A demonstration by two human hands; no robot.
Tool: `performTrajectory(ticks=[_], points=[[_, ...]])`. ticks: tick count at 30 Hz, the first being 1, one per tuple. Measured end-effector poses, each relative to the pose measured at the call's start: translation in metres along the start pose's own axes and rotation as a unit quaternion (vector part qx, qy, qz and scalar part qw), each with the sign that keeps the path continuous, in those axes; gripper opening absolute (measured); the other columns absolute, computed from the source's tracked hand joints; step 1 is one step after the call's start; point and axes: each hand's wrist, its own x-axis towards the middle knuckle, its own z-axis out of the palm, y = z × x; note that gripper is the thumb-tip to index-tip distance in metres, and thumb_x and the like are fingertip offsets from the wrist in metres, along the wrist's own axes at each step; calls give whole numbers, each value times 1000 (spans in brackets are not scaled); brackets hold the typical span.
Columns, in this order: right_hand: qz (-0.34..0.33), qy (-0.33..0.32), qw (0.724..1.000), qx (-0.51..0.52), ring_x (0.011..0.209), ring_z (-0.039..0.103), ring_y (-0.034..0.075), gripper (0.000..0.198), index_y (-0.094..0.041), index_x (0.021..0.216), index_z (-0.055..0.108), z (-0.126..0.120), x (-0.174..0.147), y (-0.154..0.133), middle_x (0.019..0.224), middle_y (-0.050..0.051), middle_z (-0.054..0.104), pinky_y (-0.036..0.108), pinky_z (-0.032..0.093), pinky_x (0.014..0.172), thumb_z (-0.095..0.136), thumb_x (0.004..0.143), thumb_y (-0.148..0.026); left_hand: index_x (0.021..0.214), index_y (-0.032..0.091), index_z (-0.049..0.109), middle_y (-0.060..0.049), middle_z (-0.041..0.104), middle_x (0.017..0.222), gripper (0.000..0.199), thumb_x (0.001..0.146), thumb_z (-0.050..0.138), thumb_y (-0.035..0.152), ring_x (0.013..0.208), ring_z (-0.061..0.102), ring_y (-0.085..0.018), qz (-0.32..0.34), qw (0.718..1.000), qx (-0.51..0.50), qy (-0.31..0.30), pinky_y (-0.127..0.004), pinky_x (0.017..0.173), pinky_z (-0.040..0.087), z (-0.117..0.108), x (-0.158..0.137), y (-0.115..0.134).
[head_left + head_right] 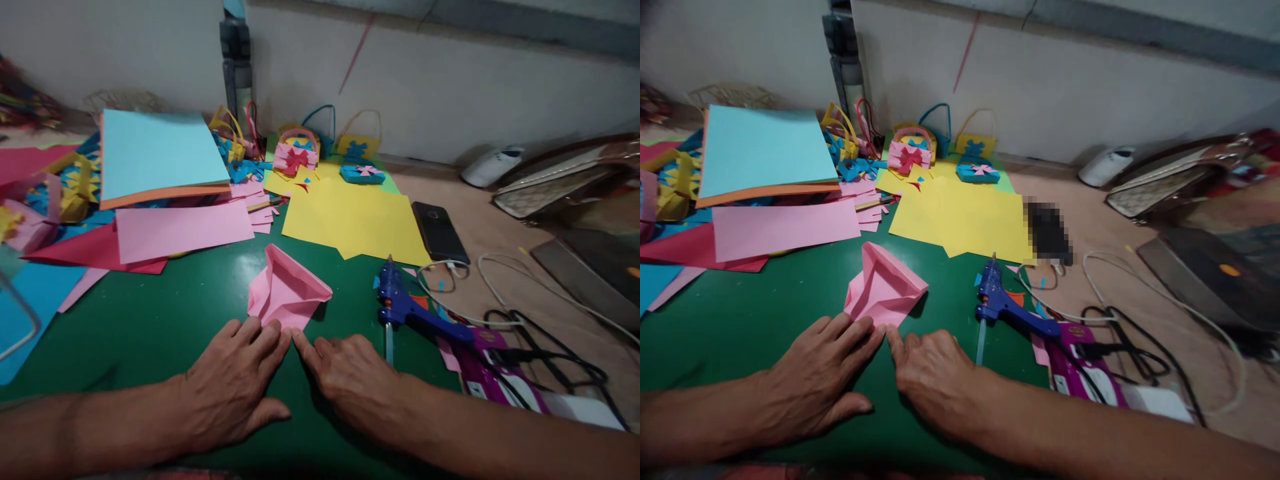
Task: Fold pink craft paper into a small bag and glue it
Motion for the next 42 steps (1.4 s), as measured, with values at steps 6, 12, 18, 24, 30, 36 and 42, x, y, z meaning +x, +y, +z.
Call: performTrajectory(ticks=[6, 12, 18, 24, 30, 36, 42], points=[[-37, 34, 996, -69, 47, 50, 16, 36, -3, 108, 49, -8, 4, 3, 58, 3, 54, 31, 18, 40, 41, 73, -2, 125, 12, 40, -12, 52, 99, 63, 84, 33, 59, 83, 43, -25, -35, 999, 6, 2, -40, 66, 38, -2, -5, 5], [-49, 60, 994, -75, 49, 50, 16, 36, -4, 105, 51, -4, -2, 5, 60, 3, 52, 31, 24, 41, 39, 72, -1, 120, 8, 43, -13, 53, 96, 61, 86, 32, 57, 81, 44, -25, -18, 1000, 16, 19, -40, 64, 39, -3, -13, 1], [-43, 34, 996, -66, 51, 51, 16, 43, -3, 113, 46, 1, -1, 4, 65, 4, 55, 30, 24, 40, 44, 70, -4, 119, 10, 42, -12, 53, 97, 53, 86, 36, 52, 81, 44, -24, -12, 1000, -6, 20, -40, 66, 40, 0, -13, -2], [2, 4, 999, -54, 49, 51, 16, 52, -3, 126, 33, -7, 6, -3, 60, 2, 54, 29, 19, 39, 42, 75, -5, 117, 9, 43, -11, 53, 96, 48, 86, 43, 46, 82, 44, -24, -7, 999, -11, 33, -40, 69, 39, 2, -14, 0], [18, -24, 999, -45, 46, 52, 16, 50, -5, 125, 34, -16, 13, -6, 60, 1, 56, 29, 19, 37, 45, 76, -8, 117, 10, 42, -9, 53, 92, 43, 85, 45, 39, 80, 45, -23, -8, 999, -9, 40, -38, 68, 40, 0, -12, 1], [56, -29, 996, -66, 47, 54, 17, 47, -4, 121, 39, -10, 1, -7, 62, 2, 58, 30, 27, 37, 47, 75, -7, 117, 13, 42, -9, 53, 94, 40, 85, 45, 37, 83, 45, -22, -17, 998, -10, 61, -38, 72, 40, 3, -14, 1], [62, -39, 995, -62, 57, 59, 19, 47, -3, 120, 44, -11, -10, -4, 71, 6, 61, 30, 38, 43, 51, 74, -6, 119, 14, 40, -9, 52, 97, 42, 85, 45, 37, 84, 44, -23, -15, 998, -33, 54, -40, 73, 40, 4, -14, 0]])
